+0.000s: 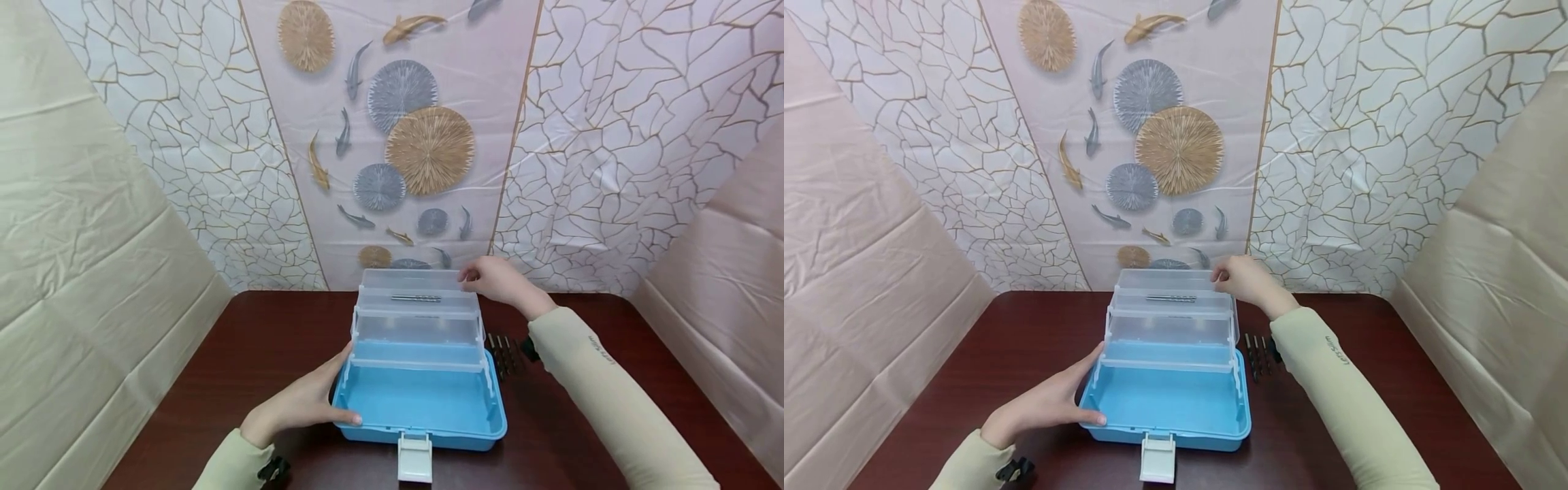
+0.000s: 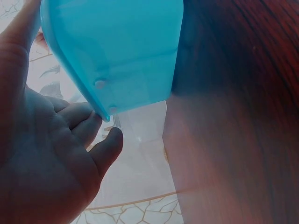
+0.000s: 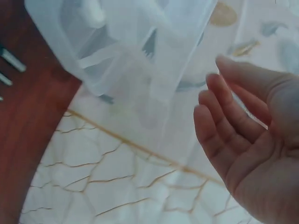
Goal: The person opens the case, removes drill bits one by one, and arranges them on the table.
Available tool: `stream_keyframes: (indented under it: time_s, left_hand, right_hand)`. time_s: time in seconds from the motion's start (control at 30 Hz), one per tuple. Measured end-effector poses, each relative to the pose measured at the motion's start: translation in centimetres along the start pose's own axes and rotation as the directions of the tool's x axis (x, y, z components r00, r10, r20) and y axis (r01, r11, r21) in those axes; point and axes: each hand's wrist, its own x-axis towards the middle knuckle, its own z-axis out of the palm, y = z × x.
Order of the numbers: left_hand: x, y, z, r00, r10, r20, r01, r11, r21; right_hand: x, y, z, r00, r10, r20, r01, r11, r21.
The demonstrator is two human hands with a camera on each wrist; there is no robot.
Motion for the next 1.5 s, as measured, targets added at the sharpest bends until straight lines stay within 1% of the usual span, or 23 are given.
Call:
stream_keyframes:
  time_s: [0.1,0.2,0.33,0.47,0.57,0.7,0.87,1.03,1.17,1.3,1.4,1.5]
  left_hand:
    - [0.1,0.0,-0.1,1.0,0.003,-0.003,-0.003,1.0,0.005]
    - [0.1,0.0,-0.1,1.0,0.004,-0.002,-0.004,1.0,0.005]
    - [0.2,-0.2,0.0,1.0,0.005,-0.003,-0.005,1.0,0.011]
    - [0.1,-0.3,0.0,1.0,0.006,-0.008,-0.005,1.0,0.013]
    - [0.0,-0.4,0.0,1.0,0.007,-0.008,-0.007,1.0,0.007]
    - [0.0,-0.3,0.1,1.0,0.007,-0.008,-0.007,1.0,0.001]
    - [0.0,-0.1,0.0,1.0,0.001,-0.012,-0.001,1.0,0.005]
    - [0.0,0.0,-0.1,1.0,-0.004,-0.01,0.005,1.0,0.003]
    - [0.0,0.0,0.0,1.0,-0.002,-0.009,0.002,1.0,-0.003]
    - [0.0,0.0,0.0,1.0,-0.004,-0.004,0.004,1.0,-0.012]
    - [0.0,0.1,0.0,1.0,-0.006,-0.004,0.006,1.0,-0.013]
    - [0.0,0.0,0.0,1.0,-0.01,-0.008,0.01,1.0,-0.013]
  right_hand:
    - [0.8,-1.0,0.1,0.996,-0.048,0.07,0.052,0.997,-0.054]
    - [1.5,-1.5,0.4,0.985,-0.097,0.146,0.111,0.989,-0.094]
    - [2.1,-1.8,0.9,0.961,-0.129,0.246,0.154,0.984,-0.086]
    - [2.6,-1.8,1.6,0.943,-0.157,0.294,0.174,0.984,-0.032]
    - [2.8,-1.7,1.9,0.934,-0.183,0.307,0.186,0.982,0.018]
    - [3.1,-1.5,2.3,0.929,-0.179,0.323,0.173,0.984,0.049]
    - [3.2,-1.6,2.5,0.931,-0.16,0.327,0.149,0.987,0.058]
    - [3.4,-1.6,2.8,0.932,-0.171,0.32,0.159,0.985,0.064]
    - [3.5,-1.7,2.9,0.929,-0.179,0.324,0.173,0.984,0.045]
    - [3.5,-2.0,2.8,0.925,-0.177,0.336,0.187,0.982,0.003]
    - [3.5,-2.2,2.8,0.927,-0.166,0.336,0.187,0.982,-0.033]
    - [3.5,-2.3,2.8,0.934,-0.15,0.325,0.179,0.982,-0.062]
